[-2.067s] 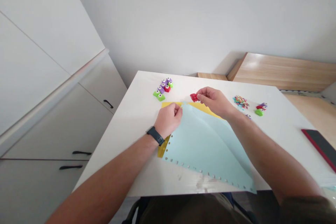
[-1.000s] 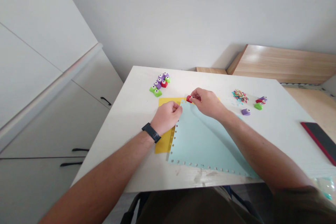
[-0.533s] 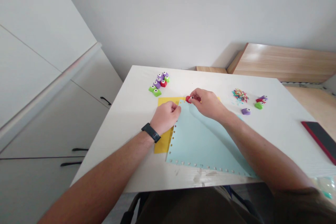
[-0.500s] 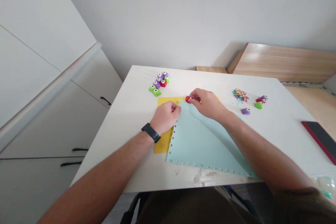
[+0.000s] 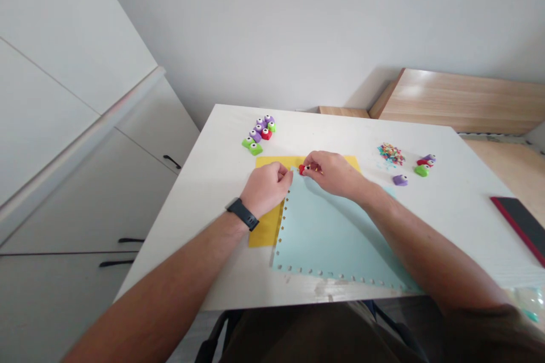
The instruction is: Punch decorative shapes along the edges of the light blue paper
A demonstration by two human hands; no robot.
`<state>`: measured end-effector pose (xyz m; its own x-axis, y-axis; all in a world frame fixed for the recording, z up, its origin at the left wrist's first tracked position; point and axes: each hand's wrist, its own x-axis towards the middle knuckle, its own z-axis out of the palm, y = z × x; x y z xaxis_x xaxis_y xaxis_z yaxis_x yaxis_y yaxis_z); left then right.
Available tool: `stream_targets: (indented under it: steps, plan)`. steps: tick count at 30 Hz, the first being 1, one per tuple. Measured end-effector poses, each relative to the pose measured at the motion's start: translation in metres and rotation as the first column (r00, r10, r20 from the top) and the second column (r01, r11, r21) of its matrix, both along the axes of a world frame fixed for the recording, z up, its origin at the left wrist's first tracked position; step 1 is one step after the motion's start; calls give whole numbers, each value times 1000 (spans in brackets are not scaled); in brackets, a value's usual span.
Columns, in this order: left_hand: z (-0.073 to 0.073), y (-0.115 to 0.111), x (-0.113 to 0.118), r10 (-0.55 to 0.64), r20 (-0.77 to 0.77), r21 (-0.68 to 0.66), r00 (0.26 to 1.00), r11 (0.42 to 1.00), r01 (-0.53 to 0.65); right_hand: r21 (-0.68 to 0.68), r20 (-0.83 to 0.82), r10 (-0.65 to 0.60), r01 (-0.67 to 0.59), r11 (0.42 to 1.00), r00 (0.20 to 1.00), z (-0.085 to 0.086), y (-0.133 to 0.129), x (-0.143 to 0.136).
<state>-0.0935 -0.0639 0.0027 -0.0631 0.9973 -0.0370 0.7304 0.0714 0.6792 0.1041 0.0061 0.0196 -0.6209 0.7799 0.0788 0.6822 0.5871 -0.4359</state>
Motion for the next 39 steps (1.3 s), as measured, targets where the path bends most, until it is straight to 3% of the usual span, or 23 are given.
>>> stream_targets:
  steps: [7,15,23,32,39]
  plan:
    - [-3,2,-3,-40,-63,-40,997,998,38,-3,7,57,-57,998,998,0,-2,0]
    - [-2,0,-1,-34,32,-131,999,991,38,-9,24,66,-66,998,998,5,-6,-1]
    - [2,-1,2,49,161,-274,986,962,-3,-19,38,75,-75,997,996,9,-8,-2]
    - [-4,-2,2,56,171,-281,984,960,-6,69,-9,123,-122,990,992,-6,-7,3]
    - [-7,-1,1,45,166,-270,985,963,1,113,-22,156,-153,982,987,-8,-9,3]
